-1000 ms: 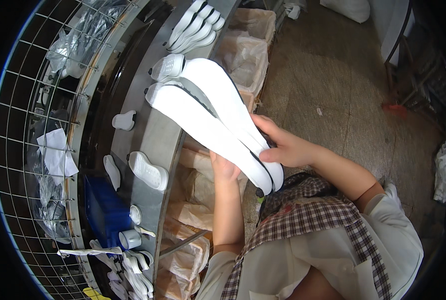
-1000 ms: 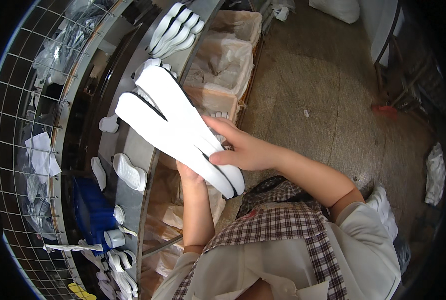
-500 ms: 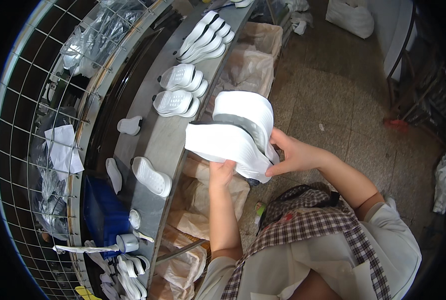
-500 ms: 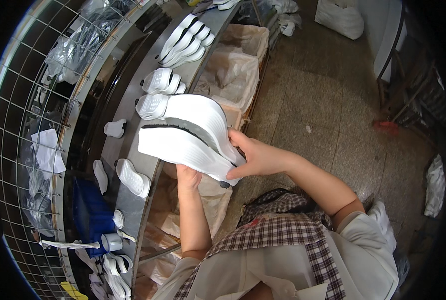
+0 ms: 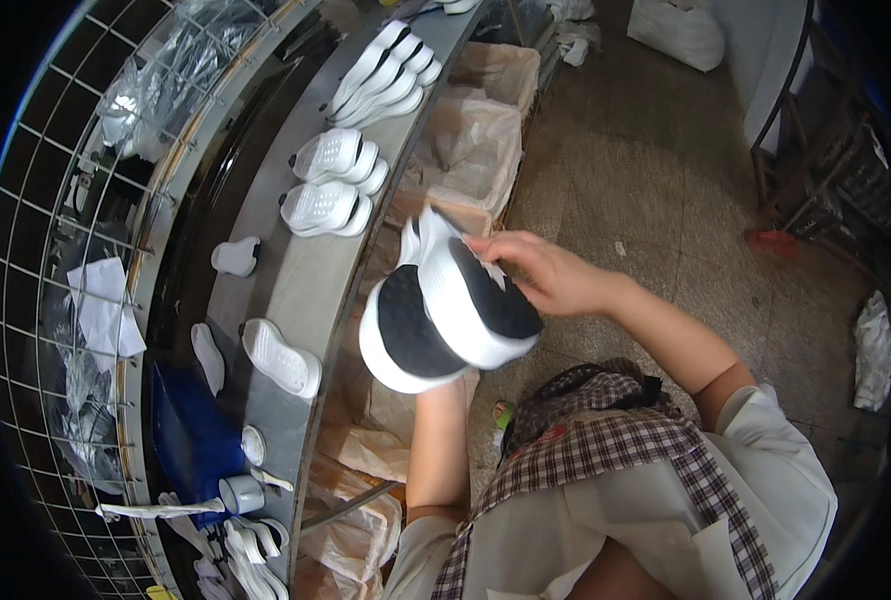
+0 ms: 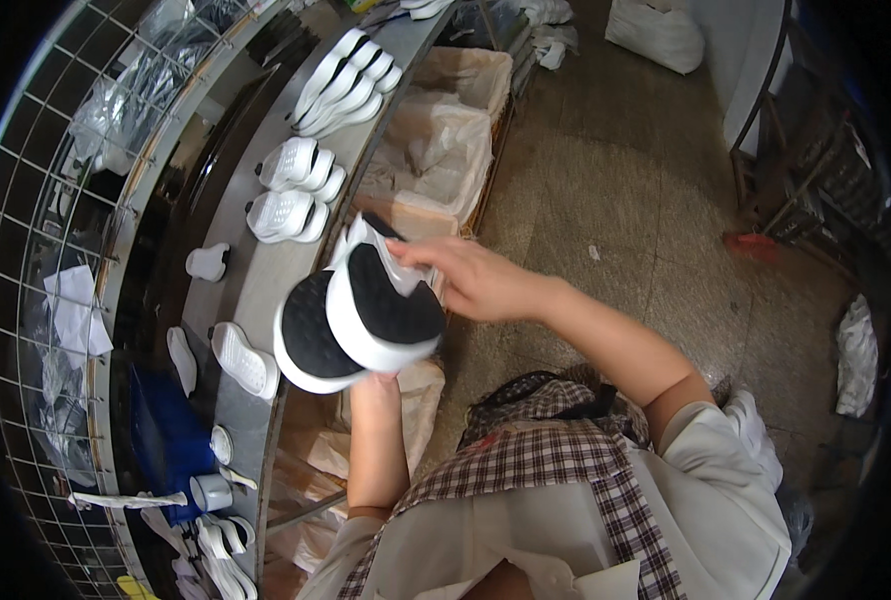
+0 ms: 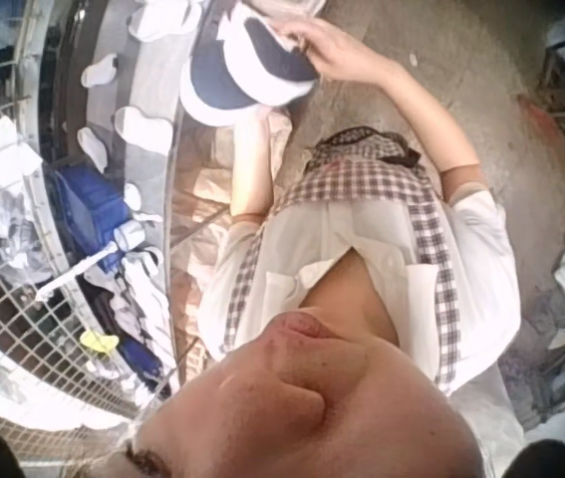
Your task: The person picks up white slipper soles and uses a brush to scrub the black and white surfaces. They dip the brush into a container of liquid and continue cleaning multiple soles, then place them into a plastic bag.
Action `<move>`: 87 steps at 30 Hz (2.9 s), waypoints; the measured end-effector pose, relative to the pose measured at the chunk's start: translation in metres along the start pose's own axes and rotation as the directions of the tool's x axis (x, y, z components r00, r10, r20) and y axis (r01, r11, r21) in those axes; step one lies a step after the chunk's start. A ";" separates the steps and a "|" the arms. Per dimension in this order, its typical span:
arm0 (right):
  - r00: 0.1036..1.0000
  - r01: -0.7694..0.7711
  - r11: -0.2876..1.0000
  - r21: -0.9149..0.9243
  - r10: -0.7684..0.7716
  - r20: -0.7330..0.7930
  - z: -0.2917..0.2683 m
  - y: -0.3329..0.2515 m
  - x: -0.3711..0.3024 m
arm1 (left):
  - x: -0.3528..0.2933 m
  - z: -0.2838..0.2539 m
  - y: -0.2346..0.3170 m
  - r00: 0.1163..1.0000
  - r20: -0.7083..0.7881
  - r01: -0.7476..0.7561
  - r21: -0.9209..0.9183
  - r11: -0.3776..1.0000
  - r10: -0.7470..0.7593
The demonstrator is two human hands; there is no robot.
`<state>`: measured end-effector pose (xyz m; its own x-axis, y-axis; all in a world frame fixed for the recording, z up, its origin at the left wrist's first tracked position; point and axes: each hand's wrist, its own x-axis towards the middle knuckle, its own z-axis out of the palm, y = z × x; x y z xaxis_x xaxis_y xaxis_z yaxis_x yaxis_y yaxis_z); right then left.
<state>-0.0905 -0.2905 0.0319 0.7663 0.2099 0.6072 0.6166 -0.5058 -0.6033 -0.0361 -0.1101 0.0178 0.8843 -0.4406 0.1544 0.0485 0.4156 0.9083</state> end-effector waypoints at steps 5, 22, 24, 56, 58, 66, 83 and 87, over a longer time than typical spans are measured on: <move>0.968 -0.248 0.846 0.471 0.192 0.164 -0.010 0.006 -0.001 | -0.019 0.025 0.023 0.993 0.033 0.119 -0.220 0.968 -0.114; 0.897 -0.304 0.459 0.835 0.434 0.088 0.016 -0.005 -0.021 | -0.004 0.001 0.009 0.983 0.003 0.177 -0.322 0.930 -0.186; 0.911 -0.273 0.502 0.821 0.408 0.053 0.019 -0.008 -0.022 | -0.005 -0.002 0.007 0.993 0.051 0.116 -0.254 0.960 -0.106; 1.000 0.001 0.993 -0.114 -0.001 0.001 0.012 -0.041 -0.022 | -0.010 -0.027 -0.026 0.971 -0.051 0.179 -0.480 0.859 -0.231; 0.995 -0.021 0.999 0.034 0.017 0.102 0.008 -0.048 -0.010 | -0.006 -0.029 -0.033 0.988 0.124 0.154 -0.685 0.712 -0.095; 0.941 -0.174 0.763 0.623 0.314 -0.122 -0.010 -0.045 -0.005 | 0.000 -0.037 -0.054 0.973 0.176 0.228 -0.847 0.481 -0.150; 0.957 -0.227 0.967 0.111 0.243 -0.157 0.007 -0.047 -0.053 | 0.006 -0.021 -0.030 0.963 0.268 0.246 -0.810 0.532 -0.037; 0.656 -0.220 0.392 0.893 0.737 -0.162 0.001 -0.033 -0.049 | 0.005 -0.012 -0.008 0.927 0.360 0.290 -0.867 0.406 0.105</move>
<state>-0.1484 -0.2828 0.0215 0.9278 -0.3712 0.0373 0.2346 0.5028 -0.8319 -0.0268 -0.1058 0.0068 0.6579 -0.6512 0.3782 0.6788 0.7303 0.0766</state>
